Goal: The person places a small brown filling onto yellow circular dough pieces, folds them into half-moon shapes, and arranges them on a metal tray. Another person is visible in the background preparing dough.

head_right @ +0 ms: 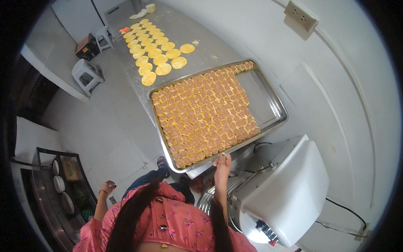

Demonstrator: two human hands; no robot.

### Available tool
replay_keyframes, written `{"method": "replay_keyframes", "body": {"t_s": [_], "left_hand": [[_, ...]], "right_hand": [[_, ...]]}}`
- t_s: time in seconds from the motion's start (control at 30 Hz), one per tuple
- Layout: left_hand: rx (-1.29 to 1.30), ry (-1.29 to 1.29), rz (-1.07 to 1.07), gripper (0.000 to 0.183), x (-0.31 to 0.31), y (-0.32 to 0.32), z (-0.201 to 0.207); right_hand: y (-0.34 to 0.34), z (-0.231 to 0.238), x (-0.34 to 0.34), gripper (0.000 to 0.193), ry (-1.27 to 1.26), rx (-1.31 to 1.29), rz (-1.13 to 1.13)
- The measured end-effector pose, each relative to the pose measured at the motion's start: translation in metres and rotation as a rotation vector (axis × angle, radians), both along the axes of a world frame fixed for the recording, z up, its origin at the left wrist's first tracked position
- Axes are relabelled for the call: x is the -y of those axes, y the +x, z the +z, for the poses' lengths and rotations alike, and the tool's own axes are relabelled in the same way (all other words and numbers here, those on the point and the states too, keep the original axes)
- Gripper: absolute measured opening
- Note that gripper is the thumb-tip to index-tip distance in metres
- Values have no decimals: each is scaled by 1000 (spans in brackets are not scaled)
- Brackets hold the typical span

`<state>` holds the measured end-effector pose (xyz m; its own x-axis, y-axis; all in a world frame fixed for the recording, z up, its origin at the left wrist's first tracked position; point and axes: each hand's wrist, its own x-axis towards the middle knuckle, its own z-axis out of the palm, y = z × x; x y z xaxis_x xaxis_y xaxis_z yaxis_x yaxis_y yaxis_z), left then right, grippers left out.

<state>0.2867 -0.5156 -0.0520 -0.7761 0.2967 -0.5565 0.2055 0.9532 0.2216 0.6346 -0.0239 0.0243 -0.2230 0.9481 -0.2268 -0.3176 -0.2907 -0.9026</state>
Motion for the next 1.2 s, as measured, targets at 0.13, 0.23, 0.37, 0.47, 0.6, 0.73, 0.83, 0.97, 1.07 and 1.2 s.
{"method": "replay_keyframes", "body": {"t_s": [0.13,0.23,0.37,0.47,0.6,0.73,0.83,0.97,1.07,1.2], "left_hand": [[-104,39,-178,20,22,-16,-7],[11,3,-108,20,28,-32,-14],[86,-12,7,26,32,-40,11],[129,-60,54,26,27,-42,32],[98,-88,-60,26,21,-37,32],[171,-30,76,27,13,-47,17],[36,139,-35,27,-12,-77,10],[-82,316,-51,31,-88,-118,16],[-97,527,-216,33,-163,-138,31],[-93,728,-470,34,-272,-155,57]], "right_hand": [[3,2,-15,15,-13,77,-64],[8,1,-27,19,24,91,-91],[11,2,-38,21,28,78,-141],[11,3,-41,20,35,103,-176],[11,6,-42,20,-20,87,-174],[15,7,-40,12,15,68,-137],[11,4,-37,11,28,92,-191],[2,2,-35,11,55,210,-315],[-6,5,-25,11,14,268,-412],[-29,3,-2,15,-22,395,-552]]}}
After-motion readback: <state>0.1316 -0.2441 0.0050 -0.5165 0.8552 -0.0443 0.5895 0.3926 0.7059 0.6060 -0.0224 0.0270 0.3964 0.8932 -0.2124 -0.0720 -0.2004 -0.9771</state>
